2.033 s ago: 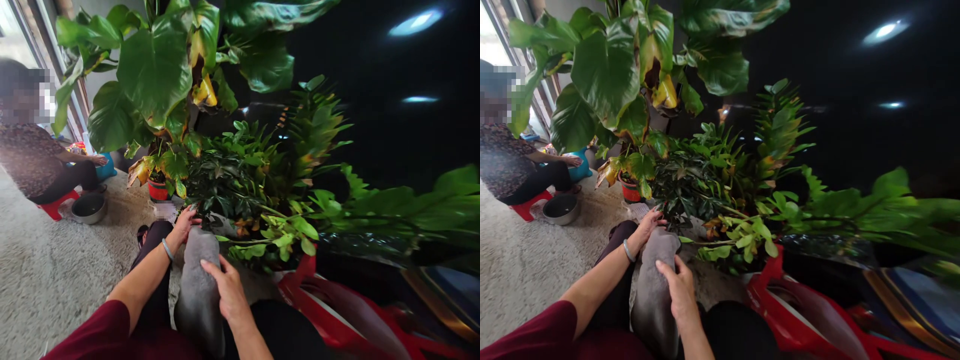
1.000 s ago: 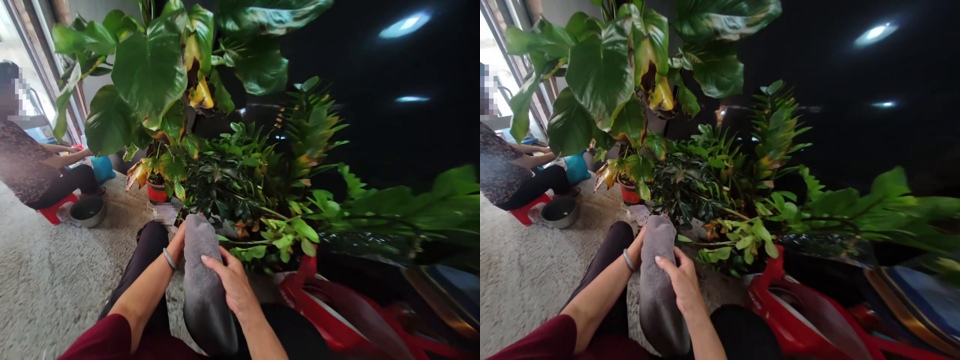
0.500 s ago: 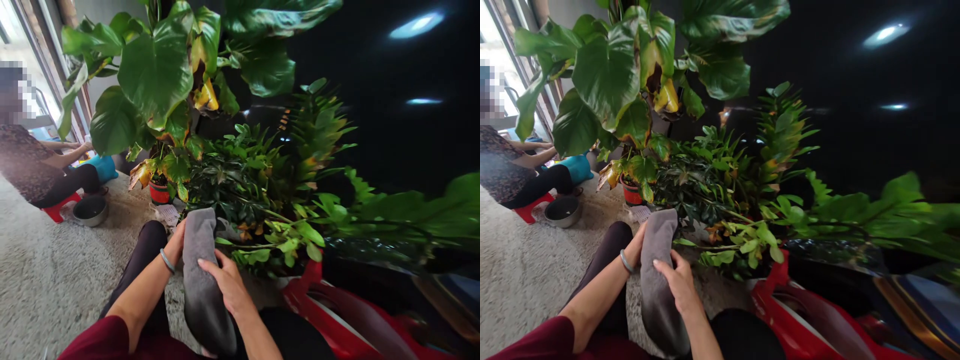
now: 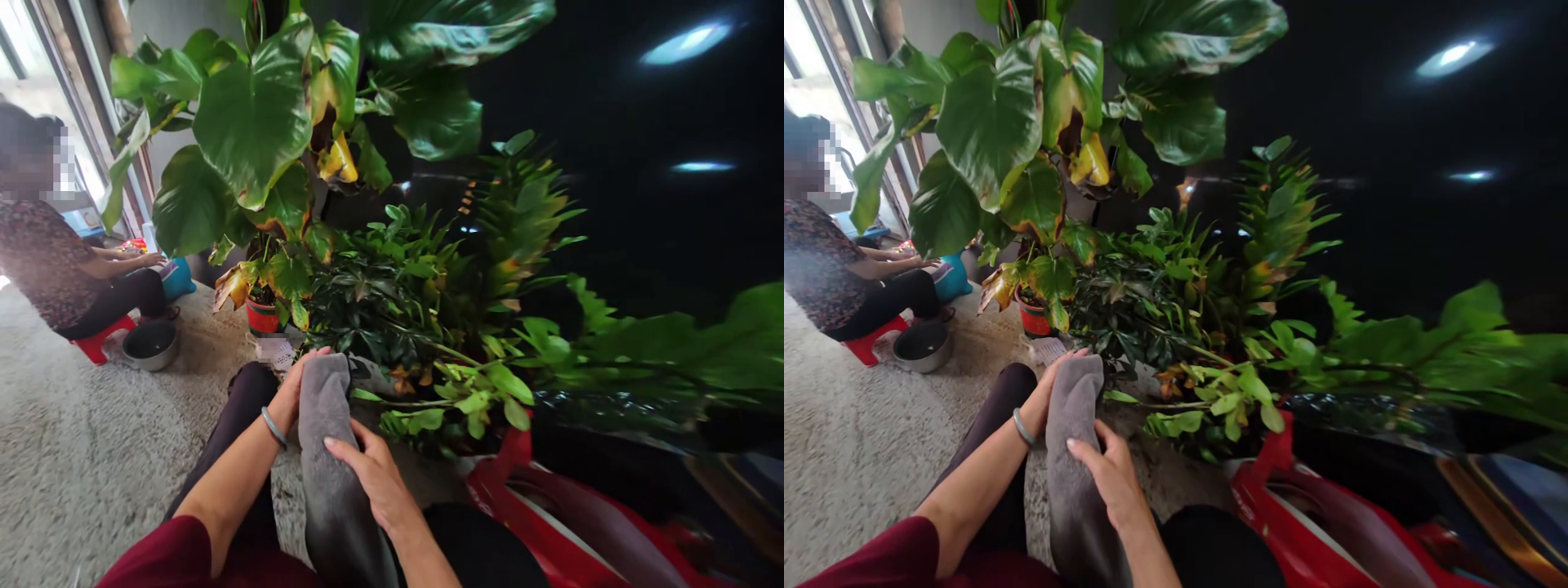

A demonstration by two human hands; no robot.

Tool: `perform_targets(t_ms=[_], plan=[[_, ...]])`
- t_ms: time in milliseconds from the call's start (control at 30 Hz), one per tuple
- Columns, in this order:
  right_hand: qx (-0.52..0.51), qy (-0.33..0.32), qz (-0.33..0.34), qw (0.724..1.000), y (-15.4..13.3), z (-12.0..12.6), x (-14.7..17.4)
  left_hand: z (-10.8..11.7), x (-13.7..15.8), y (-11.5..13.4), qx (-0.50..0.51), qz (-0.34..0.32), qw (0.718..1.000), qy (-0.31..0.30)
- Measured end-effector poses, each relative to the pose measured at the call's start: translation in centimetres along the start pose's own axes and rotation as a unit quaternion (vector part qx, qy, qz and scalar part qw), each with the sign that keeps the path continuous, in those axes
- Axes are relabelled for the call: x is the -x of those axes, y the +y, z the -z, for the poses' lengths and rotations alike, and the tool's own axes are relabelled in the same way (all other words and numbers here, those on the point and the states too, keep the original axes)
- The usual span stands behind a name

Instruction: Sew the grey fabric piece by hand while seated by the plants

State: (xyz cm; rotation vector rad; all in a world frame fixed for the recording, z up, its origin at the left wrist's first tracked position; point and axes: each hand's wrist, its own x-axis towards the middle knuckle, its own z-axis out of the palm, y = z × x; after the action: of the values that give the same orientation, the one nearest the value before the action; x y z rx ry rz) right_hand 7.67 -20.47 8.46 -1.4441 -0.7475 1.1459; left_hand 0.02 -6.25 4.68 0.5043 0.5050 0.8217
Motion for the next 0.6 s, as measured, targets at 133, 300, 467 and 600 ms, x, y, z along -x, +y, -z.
perform_targets(t_ms=[133,300,467,600], plan=[[-0.02,0.055,0.026,0.998,-1.2,1.5,0.4,0.2,-2.8,-0.7,0.022,0.078,0.997,-0.004],[-0.079,0.16,0.094,0.98,-3.2,1.9,-1.6,0.5,-4.3,-2.4,0.026,0.083,0.996,-0.032],[-0.016,0.071,0.018,0.997,1.1,0.0,-0.8,0.5,-3.2,-1.7,-0.007,0.061,0.998,0.005],[-0.007,0.047,-0.012,0.999,4.3,-0.6,0.6,0.5,-3.2,-1.1,-0.033,0.053,0.998,0.022]])
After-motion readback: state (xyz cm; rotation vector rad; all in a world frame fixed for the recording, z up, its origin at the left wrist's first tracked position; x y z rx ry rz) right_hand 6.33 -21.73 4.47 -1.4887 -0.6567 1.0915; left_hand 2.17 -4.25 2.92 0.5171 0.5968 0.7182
